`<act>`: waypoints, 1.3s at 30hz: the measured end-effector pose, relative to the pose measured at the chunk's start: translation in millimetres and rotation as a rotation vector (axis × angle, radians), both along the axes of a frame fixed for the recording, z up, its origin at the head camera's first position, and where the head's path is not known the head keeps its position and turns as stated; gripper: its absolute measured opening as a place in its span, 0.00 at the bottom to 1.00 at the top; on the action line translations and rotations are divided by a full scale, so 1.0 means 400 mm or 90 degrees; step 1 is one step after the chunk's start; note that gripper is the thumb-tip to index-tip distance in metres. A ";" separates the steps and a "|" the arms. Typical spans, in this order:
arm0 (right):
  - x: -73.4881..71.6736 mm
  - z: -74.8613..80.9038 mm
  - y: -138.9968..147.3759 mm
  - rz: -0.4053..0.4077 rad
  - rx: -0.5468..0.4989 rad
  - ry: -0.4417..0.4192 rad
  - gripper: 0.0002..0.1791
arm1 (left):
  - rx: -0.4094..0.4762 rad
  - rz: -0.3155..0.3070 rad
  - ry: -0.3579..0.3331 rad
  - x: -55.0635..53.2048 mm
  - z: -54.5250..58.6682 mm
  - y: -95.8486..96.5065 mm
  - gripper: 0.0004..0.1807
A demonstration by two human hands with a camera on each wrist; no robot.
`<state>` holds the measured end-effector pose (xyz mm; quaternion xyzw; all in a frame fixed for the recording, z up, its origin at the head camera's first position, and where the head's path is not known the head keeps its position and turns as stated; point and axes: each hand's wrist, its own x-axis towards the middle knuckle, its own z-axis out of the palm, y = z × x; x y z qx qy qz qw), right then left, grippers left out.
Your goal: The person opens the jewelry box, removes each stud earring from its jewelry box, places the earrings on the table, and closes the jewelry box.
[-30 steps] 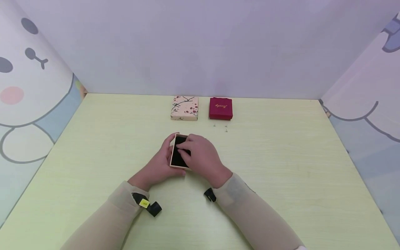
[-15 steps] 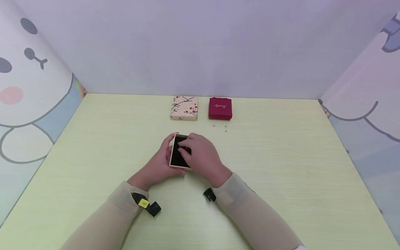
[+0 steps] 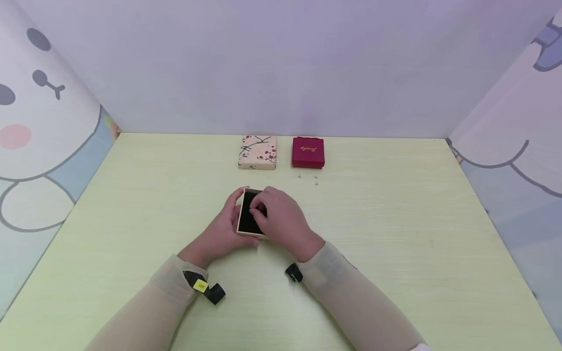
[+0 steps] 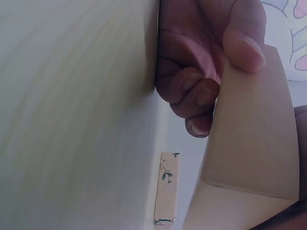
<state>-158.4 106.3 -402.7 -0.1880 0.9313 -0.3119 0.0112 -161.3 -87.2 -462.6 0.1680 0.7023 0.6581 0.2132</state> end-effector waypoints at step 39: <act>-0.052 -0.023 0.085 -0.119 -0.372 -0.045 0.06 | 0.017 0.041 -0.028 0.004 0.004 -0.003 0.68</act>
